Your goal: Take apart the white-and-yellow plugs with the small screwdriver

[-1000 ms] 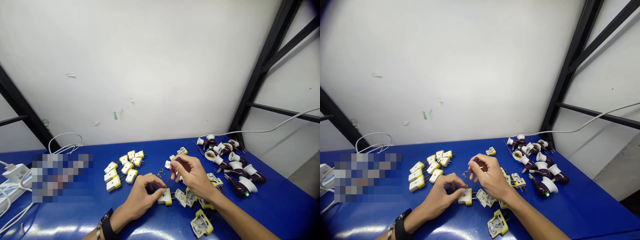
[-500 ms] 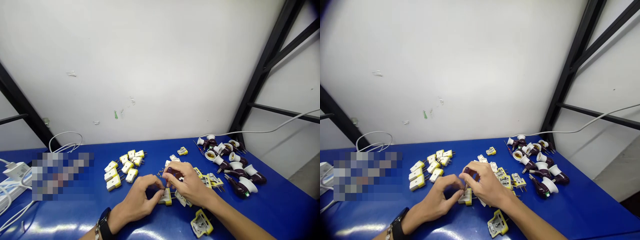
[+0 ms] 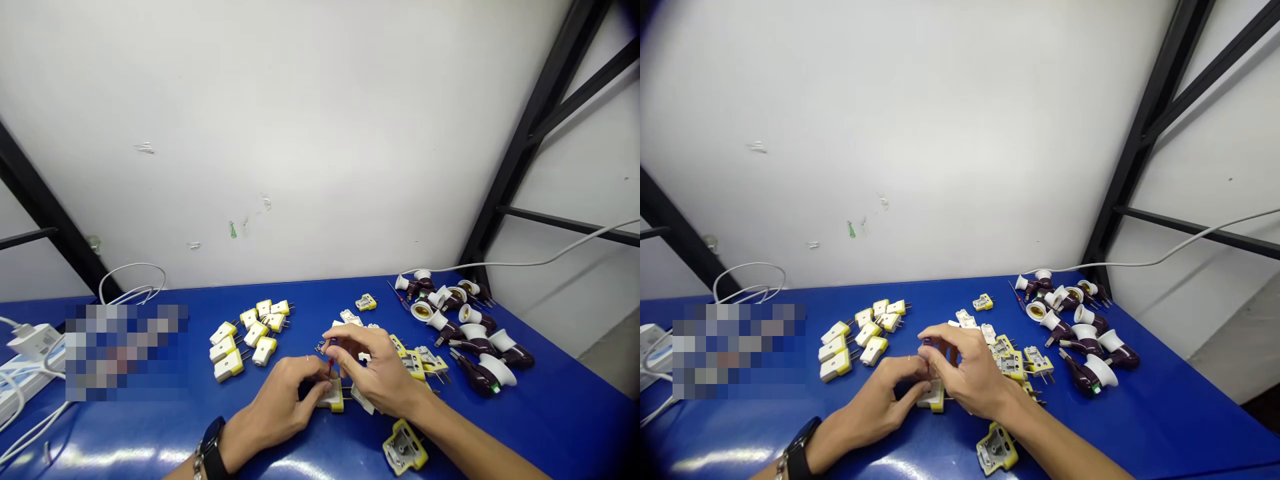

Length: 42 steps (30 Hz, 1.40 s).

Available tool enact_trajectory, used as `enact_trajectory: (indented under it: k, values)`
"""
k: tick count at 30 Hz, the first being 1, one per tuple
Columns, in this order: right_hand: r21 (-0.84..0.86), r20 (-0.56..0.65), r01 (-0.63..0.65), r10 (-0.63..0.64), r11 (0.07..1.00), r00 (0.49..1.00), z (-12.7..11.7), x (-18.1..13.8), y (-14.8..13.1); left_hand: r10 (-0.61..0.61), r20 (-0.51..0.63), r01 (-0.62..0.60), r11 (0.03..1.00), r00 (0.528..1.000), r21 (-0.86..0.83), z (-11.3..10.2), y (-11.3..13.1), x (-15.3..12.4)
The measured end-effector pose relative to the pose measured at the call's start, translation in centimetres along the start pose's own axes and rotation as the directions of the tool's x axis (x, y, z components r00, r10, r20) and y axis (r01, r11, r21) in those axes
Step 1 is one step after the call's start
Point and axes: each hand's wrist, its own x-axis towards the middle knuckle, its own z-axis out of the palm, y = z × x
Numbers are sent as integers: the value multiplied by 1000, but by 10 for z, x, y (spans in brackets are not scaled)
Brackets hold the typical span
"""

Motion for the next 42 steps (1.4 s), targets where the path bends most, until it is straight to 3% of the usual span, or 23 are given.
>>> enact_trajectory:
  k: [4,11,14,19,25,30,35,42]
  values:
    - [-78,-37,56,-59,995,998,2,-3,1,30,-59,-27,998,998,48,2,-5,0]
    - [-47,22,150,-149,988,989,1,-3,0,77,-71,-77,997,994,9,3,-6,1]
    - [-115,-13,169,-171,979,985,-1,-1,-2,89,-96,-88,996,991,19,3,-4,2]
    - [-201,35,277,-275,940,961,-1,0,-4,140,-119,-133,989,983,69,2,-5,3]
    - [-160,-57,204,-215,966,975,0,-2,0,146,-92,-135,984,985,115,1,-7,3]
    - [-158,8,238,-240,958,971,-2,-2,-3,105,-57,-98,988,993,119,-1,-3,3]
    - [-252,-56,246,-268,936,962,-1,-2,-2,129,-53,-120,982,990,143,-1,-1,2]
    - [-185,-21,181,-188,966,982,-3,-1,-1,118,-50,-112,987,992,114,-1,-3,4]
